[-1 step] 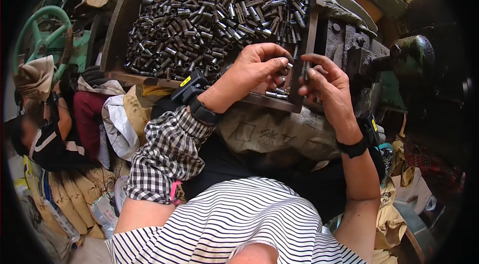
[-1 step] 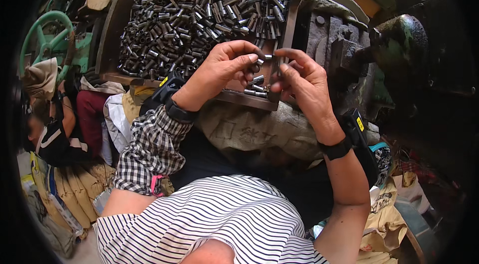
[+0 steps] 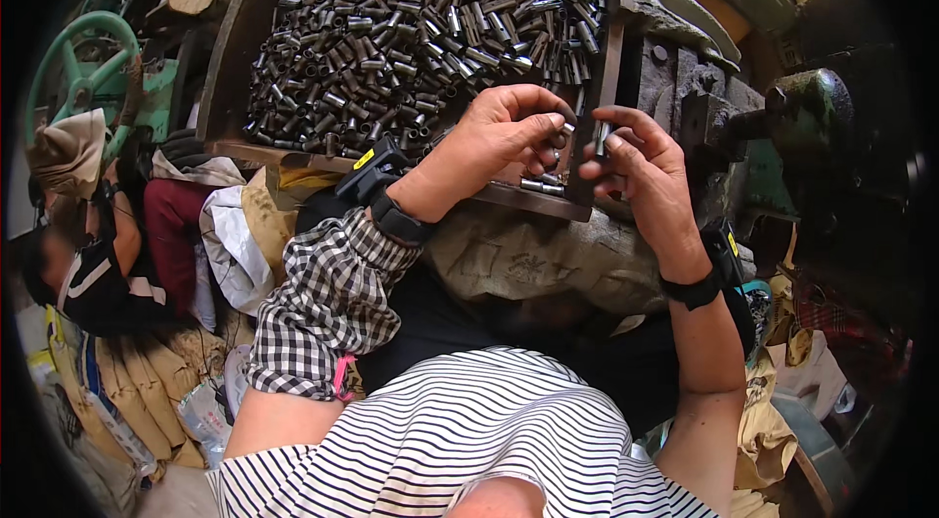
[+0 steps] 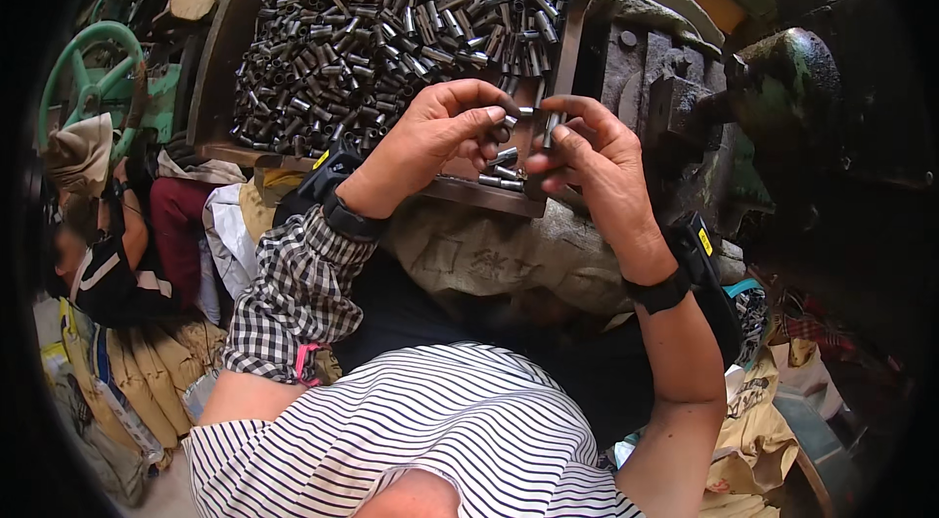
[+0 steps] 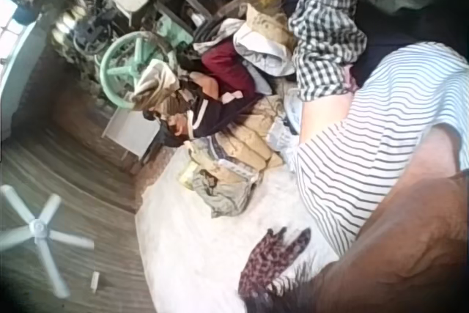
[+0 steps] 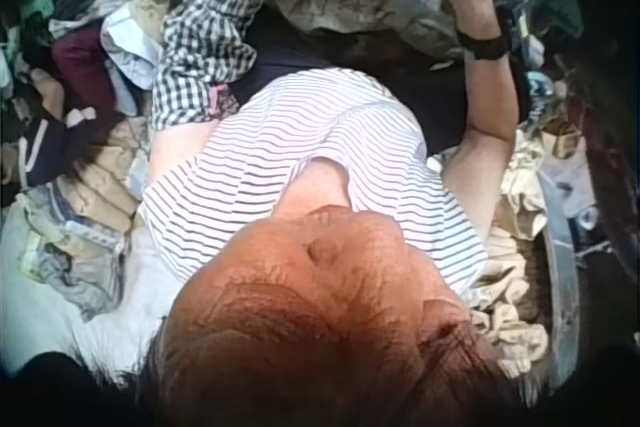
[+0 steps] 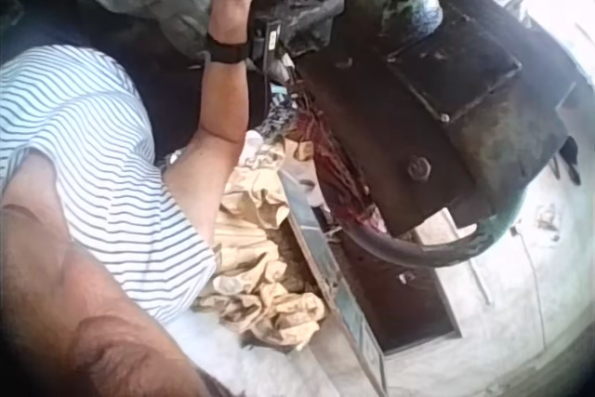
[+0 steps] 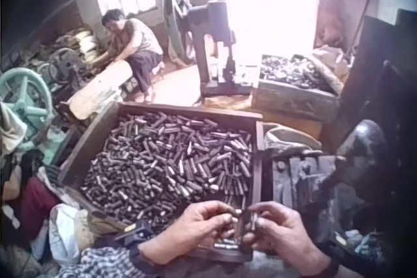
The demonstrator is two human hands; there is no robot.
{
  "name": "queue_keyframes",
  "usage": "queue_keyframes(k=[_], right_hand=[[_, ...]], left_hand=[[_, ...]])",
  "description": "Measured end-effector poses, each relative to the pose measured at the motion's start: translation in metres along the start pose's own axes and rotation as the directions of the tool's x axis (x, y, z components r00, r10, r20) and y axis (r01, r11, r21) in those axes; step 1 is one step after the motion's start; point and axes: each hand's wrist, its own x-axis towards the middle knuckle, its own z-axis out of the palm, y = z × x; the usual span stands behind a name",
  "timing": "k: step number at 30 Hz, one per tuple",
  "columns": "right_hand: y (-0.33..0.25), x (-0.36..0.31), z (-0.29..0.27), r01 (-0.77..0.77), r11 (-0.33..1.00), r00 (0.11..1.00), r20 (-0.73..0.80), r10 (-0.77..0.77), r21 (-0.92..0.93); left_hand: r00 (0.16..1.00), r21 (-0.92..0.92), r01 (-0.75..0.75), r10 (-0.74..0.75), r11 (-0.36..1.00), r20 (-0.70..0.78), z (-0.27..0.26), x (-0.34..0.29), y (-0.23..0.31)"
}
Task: The recorder is assembling small cylindrical metal components using a mechanical press.
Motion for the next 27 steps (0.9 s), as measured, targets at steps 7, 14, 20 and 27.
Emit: queue_keyframes(k=[7,14,20,27], right_hand=[[0.005,0.004,-0.008,-0.021,0.988,0.996,-0.081,0.034,0.153],[0.010,0.002,-0.003,-0.011,0.990,0.991,-0.131,0.029,0.138],[0.016,0.001,-0.003,-0.022,0.974,0.993,-0.106,0.047,0.225],[0.009,-0.001,-0.010,-0.200,0.917,0.980,0.082,0.183,0.344]], left_hand=[[0.999,-0.181,0.040,-0.034,0.983,0.038,0.000,0.000,-0.003],[1.000,-0.172,0.016,-0.012,0.985,0.022,0.006,0.000,-0.007],[0.995,-0.016,-0.103,0.102,0.995,-0.012,0.014,-0.004,-0.005],[0.968,0.354,-0.252,0.241,0.900,0.077,0.015,-0.010,0.005]])
